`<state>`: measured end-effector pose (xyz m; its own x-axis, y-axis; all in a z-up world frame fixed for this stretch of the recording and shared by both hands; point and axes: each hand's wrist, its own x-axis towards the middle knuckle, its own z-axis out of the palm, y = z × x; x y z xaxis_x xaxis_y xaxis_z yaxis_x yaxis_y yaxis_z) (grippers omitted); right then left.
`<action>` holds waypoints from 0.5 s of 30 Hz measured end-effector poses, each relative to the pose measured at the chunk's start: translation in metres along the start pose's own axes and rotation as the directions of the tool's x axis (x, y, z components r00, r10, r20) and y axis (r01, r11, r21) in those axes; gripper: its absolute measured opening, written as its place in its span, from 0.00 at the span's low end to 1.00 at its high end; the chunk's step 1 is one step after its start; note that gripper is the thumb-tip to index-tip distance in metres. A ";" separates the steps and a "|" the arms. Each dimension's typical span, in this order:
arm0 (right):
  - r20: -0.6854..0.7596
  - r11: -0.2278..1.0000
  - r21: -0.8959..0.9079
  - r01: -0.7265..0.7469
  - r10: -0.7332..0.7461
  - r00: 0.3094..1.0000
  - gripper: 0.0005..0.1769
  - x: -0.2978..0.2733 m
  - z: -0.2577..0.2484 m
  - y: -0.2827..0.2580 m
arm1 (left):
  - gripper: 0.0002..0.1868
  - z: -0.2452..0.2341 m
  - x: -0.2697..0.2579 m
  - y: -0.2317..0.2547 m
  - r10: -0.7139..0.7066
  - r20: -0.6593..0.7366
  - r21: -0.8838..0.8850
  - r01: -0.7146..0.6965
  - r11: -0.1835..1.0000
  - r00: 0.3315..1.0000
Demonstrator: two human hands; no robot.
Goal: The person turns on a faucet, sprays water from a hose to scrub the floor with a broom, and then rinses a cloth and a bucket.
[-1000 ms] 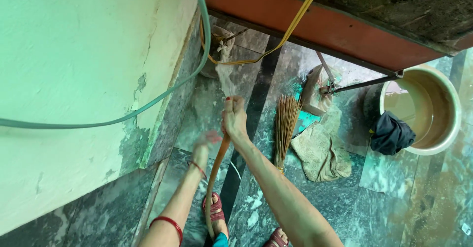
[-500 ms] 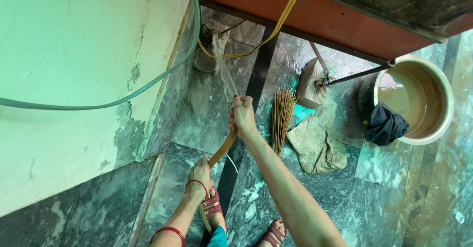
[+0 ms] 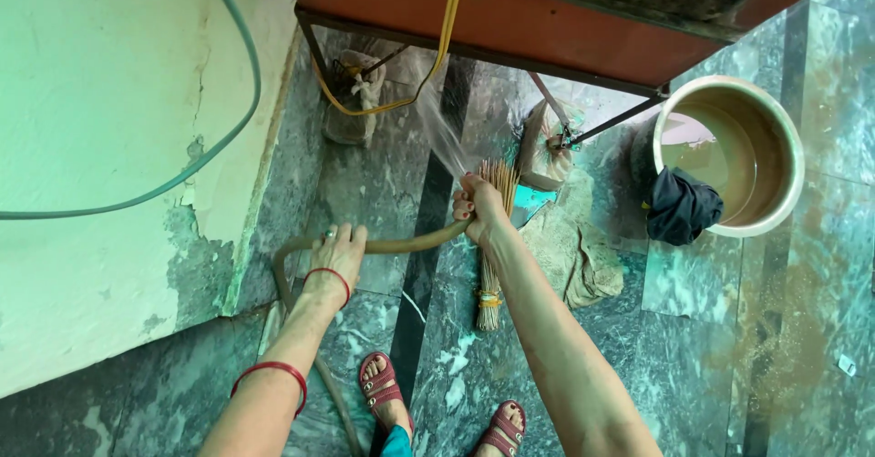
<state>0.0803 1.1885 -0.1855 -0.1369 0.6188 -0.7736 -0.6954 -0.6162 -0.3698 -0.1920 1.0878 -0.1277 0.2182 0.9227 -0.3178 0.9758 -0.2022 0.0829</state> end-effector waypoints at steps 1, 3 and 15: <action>0.004 1.000 0.002 0.005 -0.005 1.000 0.08 -0.004 0.002 -0.003 | 0.22 -0.004 -0.001 0.004 0.002 -0.005 0.003 -0.002 1.000 1.000; 0.040 0.998 -0.065 -0.014 0.016 0.999 0.11 -0.010 0.006 -0.003 | 0.29 -0.008 -0.008 0.008 0.001 0.070 -0.075 0.004 0.997 0.998; -0.016 0.976 -0.170 0.135 -0.139 0.990 0.03 -0.031 0.002 -0.009 | 0.31 0.010 -0.015 0.034 -0.021 0.210 -0.245 0.073 0.967 0.978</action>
<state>0.0895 1.1757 -0.1567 -0.0270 0.6906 -0.7227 -0.5777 -0.6008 -0.5525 -0.1624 1.0637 -0.1300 0.1954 0.8373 -0.5106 0.9565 -0.0476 0.2879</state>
